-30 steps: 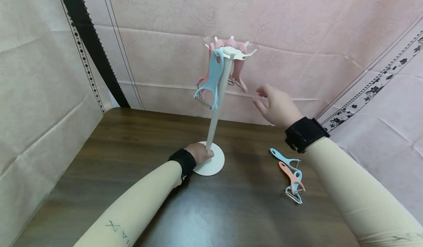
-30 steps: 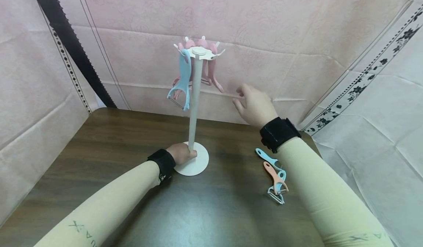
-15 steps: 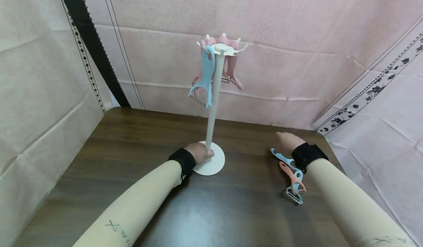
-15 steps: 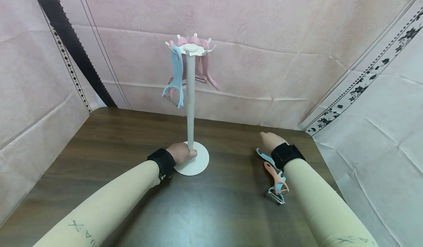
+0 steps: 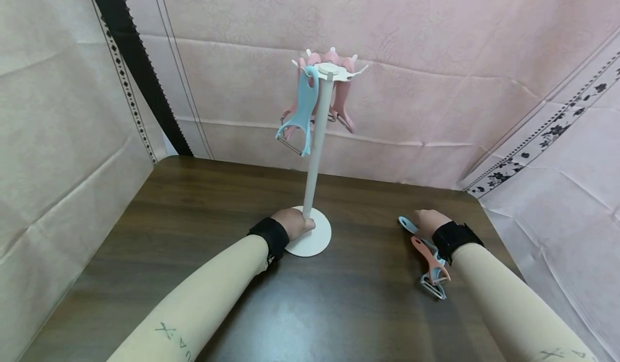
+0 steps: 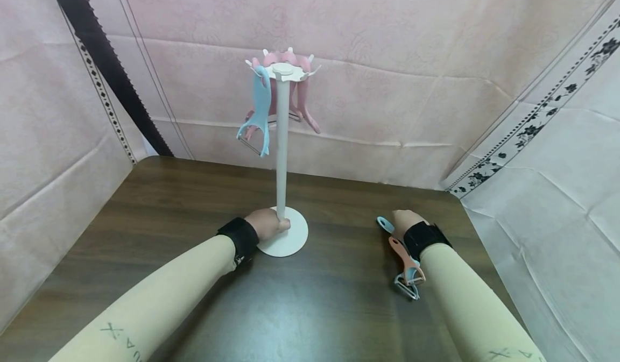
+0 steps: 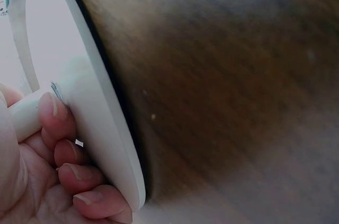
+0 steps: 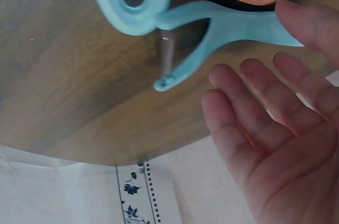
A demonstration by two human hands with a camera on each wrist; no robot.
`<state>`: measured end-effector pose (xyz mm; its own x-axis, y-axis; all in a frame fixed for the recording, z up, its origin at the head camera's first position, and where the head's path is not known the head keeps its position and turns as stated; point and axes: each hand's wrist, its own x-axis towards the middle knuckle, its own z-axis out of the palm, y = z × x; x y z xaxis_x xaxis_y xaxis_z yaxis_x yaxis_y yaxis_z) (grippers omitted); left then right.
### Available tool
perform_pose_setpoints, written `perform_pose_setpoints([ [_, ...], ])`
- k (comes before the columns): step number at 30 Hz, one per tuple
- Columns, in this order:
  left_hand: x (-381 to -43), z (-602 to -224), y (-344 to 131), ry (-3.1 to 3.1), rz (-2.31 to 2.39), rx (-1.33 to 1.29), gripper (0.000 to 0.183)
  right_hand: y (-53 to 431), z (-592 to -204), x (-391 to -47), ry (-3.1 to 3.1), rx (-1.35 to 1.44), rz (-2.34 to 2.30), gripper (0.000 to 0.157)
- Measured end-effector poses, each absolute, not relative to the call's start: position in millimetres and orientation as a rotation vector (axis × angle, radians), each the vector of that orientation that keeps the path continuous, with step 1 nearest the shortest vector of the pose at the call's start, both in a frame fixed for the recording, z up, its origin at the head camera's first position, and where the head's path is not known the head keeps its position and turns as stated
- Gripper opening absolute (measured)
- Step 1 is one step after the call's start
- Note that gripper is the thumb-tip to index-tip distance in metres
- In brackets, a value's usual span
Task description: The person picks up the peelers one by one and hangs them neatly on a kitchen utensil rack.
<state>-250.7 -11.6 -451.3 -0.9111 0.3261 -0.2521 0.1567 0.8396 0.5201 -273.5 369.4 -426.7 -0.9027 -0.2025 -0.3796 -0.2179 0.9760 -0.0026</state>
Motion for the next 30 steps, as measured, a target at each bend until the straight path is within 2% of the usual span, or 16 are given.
perform_pose_setpoints([
  [4,-253.5,-455.7,-10.0,2.689,0.711,0.351,0.043,372.1,-428.6,-270.1,2.758,-0.272,0.050,0.033],
  [11,-254.1,-456.4,-10.5,2.684,0.709,0.352,0.042,371.6,-429.0,-265.1,2.755,-0.281,0.016,0.034],
  [15,-252.9,-454.4,-9.8,2.691,0.709,0.356,0.041,370.7,-430.5,-263.7,2.770,-0.308,0.015,0.021],
  [22,-252.8,-455.2,-9.2,2.681,0.730,0.329,0.042,370.5,-433.8,-260.6,2.882,-0.393,0.078,0.007],
  [30,-257.8,-463.9,-9.3,2.693,0.719,0.338,0.043,368.4,-432.8,-258.3,2.925,-0.416,0.131,0.012],
])
